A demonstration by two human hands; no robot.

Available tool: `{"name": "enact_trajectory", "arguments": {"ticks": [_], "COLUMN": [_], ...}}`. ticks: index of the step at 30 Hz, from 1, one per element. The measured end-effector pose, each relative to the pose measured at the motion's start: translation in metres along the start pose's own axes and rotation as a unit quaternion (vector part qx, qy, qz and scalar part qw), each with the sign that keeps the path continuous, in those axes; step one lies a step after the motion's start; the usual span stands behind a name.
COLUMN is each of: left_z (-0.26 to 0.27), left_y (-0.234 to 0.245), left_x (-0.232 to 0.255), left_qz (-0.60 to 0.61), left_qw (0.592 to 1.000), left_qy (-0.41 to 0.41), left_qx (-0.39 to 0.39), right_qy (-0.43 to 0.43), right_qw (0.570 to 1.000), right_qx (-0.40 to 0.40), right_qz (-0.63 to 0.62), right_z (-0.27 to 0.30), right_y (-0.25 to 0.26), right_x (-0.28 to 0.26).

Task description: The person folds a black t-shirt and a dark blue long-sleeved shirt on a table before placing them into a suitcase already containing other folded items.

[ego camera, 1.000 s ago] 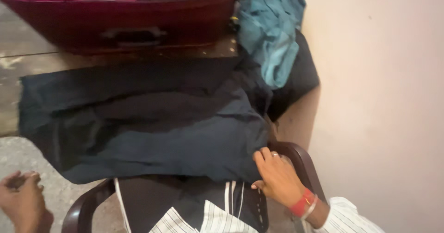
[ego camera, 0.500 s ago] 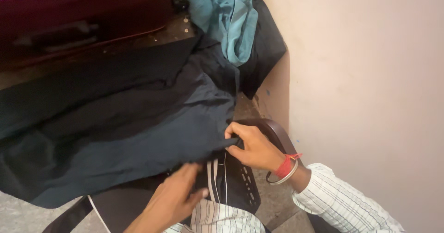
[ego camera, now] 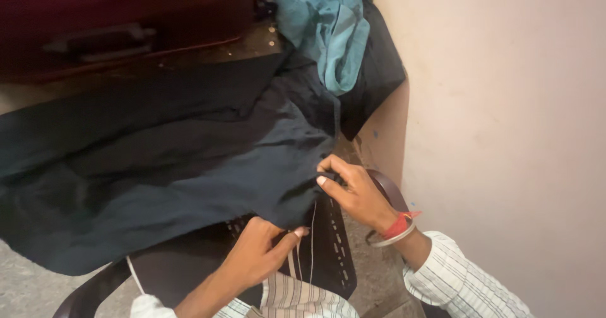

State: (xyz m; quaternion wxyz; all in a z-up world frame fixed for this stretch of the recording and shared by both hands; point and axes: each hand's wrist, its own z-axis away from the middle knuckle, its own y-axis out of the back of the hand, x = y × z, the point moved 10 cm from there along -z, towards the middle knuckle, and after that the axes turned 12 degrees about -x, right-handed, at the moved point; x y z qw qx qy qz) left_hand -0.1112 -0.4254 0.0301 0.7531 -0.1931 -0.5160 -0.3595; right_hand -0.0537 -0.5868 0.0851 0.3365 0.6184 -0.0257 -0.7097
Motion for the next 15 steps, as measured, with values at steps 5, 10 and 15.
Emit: {"name": "enact_trajectory", "arguments": {"ticks": [5,10,15], "left_z": [0.013,0.005,0.016], "left_y": [0.015,0.045,0.043], "left_x": [0.000,-0.018,0.023], "left_qz": [0.256,0.222,-0.191], "left_qw": [0.954,0.966,0.940], "left_qy": [-0.156,-0.104,-0.218], "left_qx": [-0.017,0.082,0.178], "right_qy": [0.072,0.041,-0.028], "right_qw": [0.994,0.979,0.910], "right_qx": [0.048,0.020,-0.002], "right_qz": [0.060,-0.196,-0.413], "right_z": [0.003,-0.005,-0.005], "right_y": [0.004,0.000,-0.007], "right_x": [-0.004,0.027,0.035]}}
